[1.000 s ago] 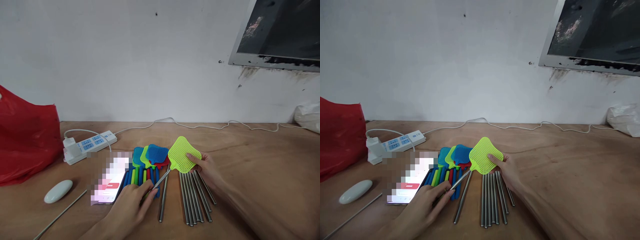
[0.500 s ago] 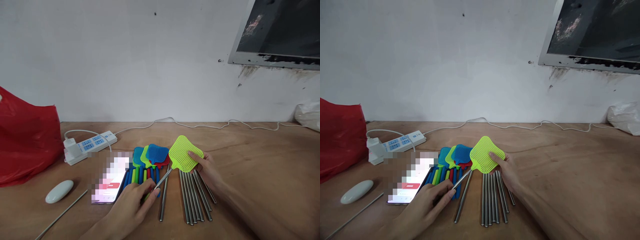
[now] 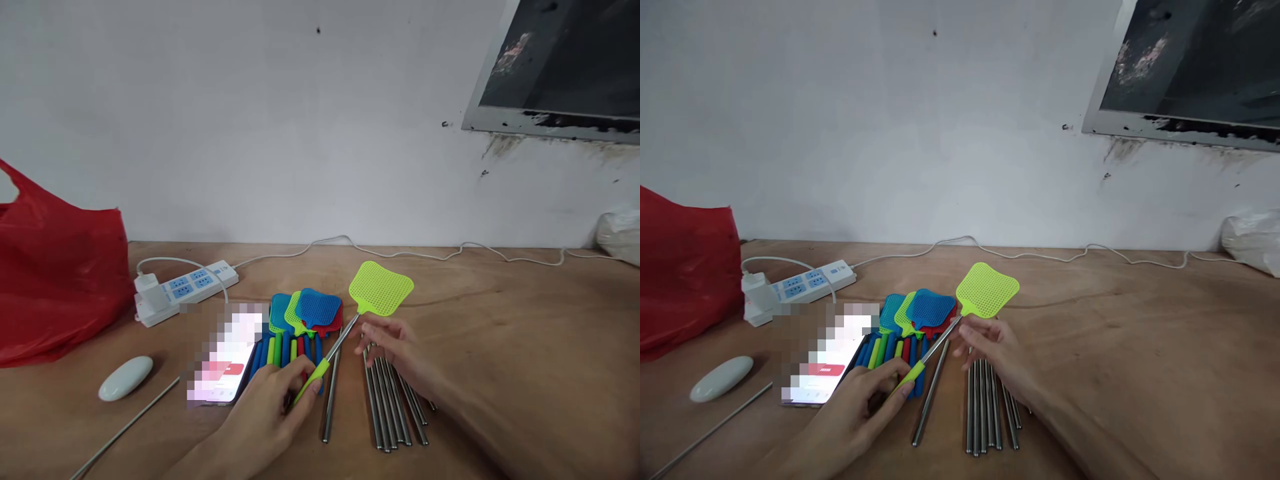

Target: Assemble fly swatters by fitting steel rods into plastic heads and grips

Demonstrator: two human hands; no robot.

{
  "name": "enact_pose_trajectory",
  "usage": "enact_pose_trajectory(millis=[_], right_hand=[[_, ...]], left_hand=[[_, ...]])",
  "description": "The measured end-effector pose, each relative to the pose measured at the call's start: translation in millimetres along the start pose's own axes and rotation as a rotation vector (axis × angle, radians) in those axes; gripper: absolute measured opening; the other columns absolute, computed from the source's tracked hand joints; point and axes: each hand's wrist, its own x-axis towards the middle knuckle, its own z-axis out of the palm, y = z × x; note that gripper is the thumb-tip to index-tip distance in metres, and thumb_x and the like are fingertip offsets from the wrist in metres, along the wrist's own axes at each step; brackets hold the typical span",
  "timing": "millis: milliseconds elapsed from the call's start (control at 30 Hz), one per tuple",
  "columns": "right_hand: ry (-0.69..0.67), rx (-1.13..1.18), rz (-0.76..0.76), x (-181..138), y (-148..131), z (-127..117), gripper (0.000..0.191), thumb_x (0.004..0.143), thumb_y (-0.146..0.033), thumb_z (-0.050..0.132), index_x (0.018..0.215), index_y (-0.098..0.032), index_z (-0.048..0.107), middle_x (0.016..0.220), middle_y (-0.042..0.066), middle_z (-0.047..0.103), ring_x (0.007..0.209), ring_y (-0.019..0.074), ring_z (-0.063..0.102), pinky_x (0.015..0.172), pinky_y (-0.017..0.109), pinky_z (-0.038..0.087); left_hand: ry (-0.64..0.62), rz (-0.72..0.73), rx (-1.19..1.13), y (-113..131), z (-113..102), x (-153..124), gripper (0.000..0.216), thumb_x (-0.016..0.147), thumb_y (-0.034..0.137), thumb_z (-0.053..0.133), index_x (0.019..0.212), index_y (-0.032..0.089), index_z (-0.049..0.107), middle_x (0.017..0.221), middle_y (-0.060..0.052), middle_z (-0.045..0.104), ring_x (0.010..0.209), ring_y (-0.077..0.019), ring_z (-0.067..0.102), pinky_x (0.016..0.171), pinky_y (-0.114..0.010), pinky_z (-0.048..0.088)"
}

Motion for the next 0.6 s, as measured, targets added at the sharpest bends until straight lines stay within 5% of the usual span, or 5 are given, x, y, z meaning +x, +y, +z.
enact_pose_trajectory(millis=[100, 267, 433, 600], right_hand=[[-0.044, -0.020, 0.018, -4.1, 1.9, 11.7, 0.029, 0.079, -0.046, 0.077, 0.088, -0.019, 0.072, 0.083, 0.003, 0.071, 0.066, 0.0132, 0.067, 0.051, 0.019, 0.053], [0.083, 0.044, 0.059, -3.7, 2.2, 7.5, 0.036, 0.078, -0.056, 0.071, 0.082, -0.021, 0.059, 0.062, -0.001, 0.065, 0.048, 0.0130, 0.057, 0.040, 0.020, 0.044], [0.353, -0.515, -0.097, 9.8, -1.3, -32.1, 0.040, 0.083, -0.064, 0.057, 0.084, -0.023, 0.056, 0.048, -0.008, 0.046, 0.037, 0.0110, 0.037, 0.037, 0.023, 0.028], [0.435, -0.823, -0.140, 23.0, -0.9, -74.3, 0.033, 0.077, -0.052, 0.067, 0.069, -0.024, 0.052, 0.047, -0.008, 0.042, 0.047, 0.0140, 0.042, 0.048, 0.025, 0.028]], left_hand=[[-0.038, 0.027, -0.039, 1.1, 2.3, -1.5, 0.033, 0.104, 0.044, 0.037, 0.089, 0.022, 0.057, 0.056, 0.007, 0.040, 0.050, -0.0137, 0.044, 0.051, -0.026, 0.029], [-0.016, 0.162, 0.004, 3.4, -1.1, -0.6, 0.028, 0.104, 0.035, 0.037, 0.093, 0.022, 0.060, 0.072, 0.000, 0.059, 0.066, -0.0169, 0.055, 0.060, -0.027, 0.039], [0.029, 0.302, 0.135, -1.7, -2.9, 1.7, 0.021, 0.088, 0.009, 0.043, 0.091, 0.022, 0.060, 0.099, -0.007, 0.066, 0.095, -0.0245, 0.057, 0.087, -0.039, 0.045], [-0.095, 0.402, 0.167, -3.8, -2.2, 1.1, 0.060, 0.067, 0.000, 0.050, 0.121, 0.025, 0.060, 0.131, -0.003, 0.062, 0.129, -0.0290, 0.047, 0.113, -0.049, 0.033]])
